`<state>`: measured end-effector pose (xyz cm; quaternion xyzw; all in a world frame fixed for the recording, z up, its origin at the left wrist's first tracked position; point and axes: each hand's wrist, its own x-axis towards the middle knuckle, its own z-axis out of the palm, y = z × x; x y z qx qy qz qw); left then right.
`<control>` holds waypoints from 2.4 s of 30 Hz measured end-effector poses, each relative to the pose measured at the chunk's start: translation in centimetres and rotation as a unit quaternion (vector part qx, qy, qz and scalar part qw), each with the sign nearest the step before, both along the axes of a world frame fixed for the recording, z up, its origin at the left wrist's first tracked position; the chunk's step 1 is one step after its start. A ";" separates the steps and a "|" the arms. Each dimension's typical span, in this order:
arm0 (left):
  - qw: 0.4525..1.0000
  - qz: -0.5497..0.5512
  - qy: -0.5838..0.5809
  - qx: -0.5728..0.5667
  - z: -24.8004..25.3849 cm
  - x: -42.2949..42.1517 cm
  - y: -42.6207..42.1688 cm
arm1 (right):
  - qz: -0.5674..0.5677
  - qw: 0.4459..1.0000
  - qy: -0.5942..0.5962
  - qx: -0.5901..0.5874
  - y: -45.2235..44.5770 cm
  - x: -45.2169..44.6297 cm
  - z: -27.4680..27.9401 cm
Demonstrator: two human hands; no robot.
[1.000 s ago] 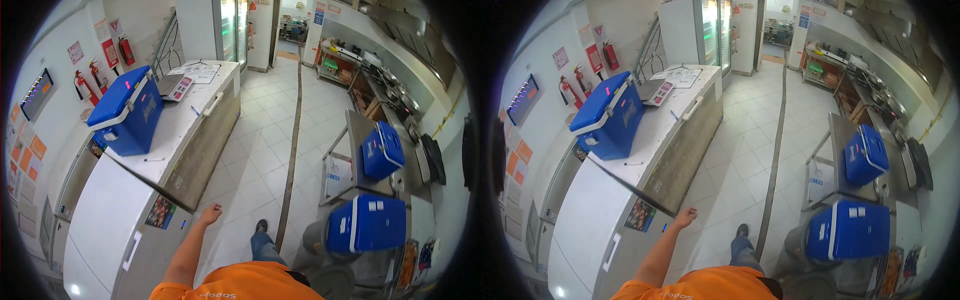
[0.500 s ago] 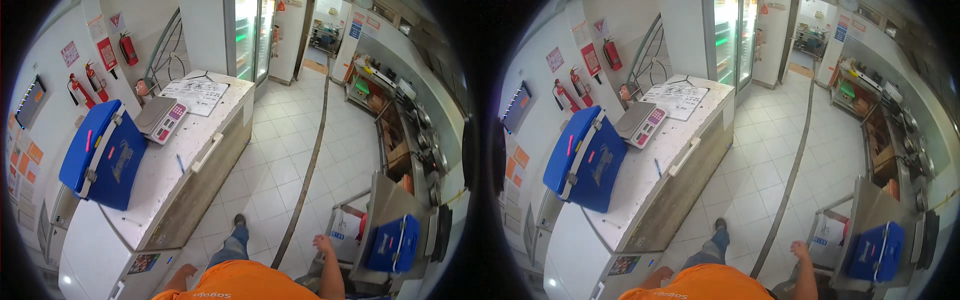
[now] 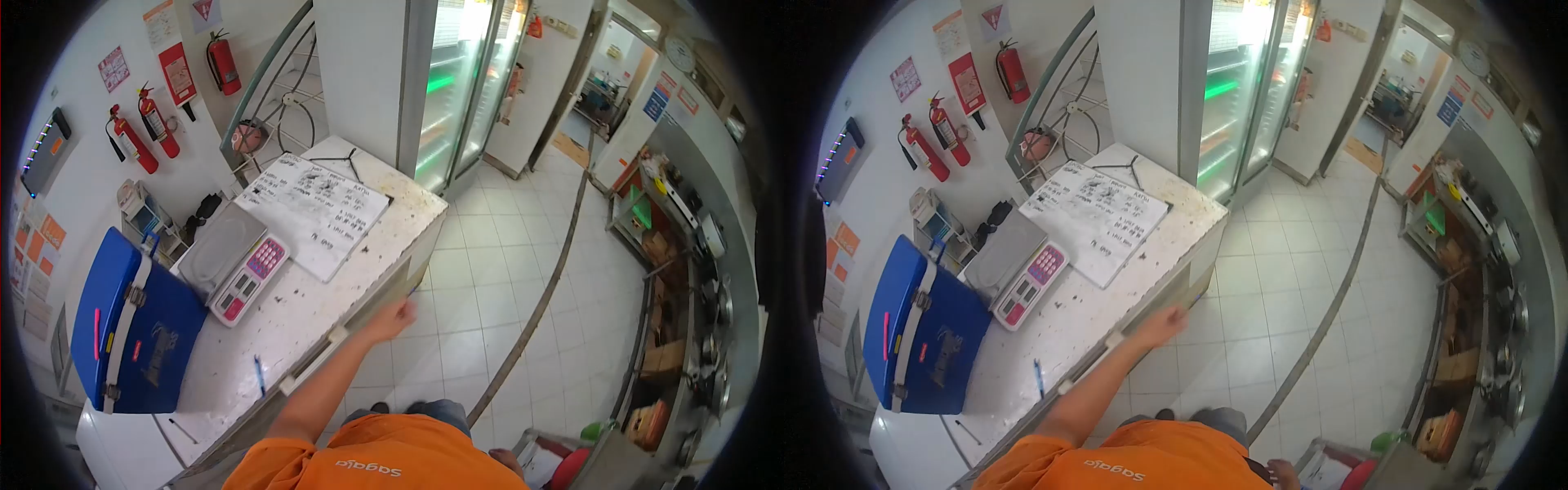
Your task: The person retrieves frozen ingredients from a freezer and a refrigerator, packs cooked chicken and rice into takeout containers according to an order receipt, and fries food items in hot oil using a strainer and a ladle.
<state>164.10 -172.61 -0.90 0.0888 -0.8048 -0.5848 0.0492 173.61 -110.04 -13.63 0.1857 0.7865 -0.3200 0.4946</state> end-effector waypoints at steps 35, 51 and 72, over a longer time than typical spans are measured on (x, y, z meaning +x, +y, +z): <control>0.963 0.173 0.203 0.027 19.8 -54.2 -10.8 | -0.029 0.691 0.403 -0.599 -47.2 -88.1 37.4; 0.986 0.161 0.009 -0.041 16.8 -60.4 -13.2 | -0.141 0.528 0.560 -0.622 -42.0 -113.0 40.8; 0.777 0.484 0.126 0.383 11.9 -73.7 11.2 | 0.370 0.620 0.296 -0.625 -35.5 -113.4 30.3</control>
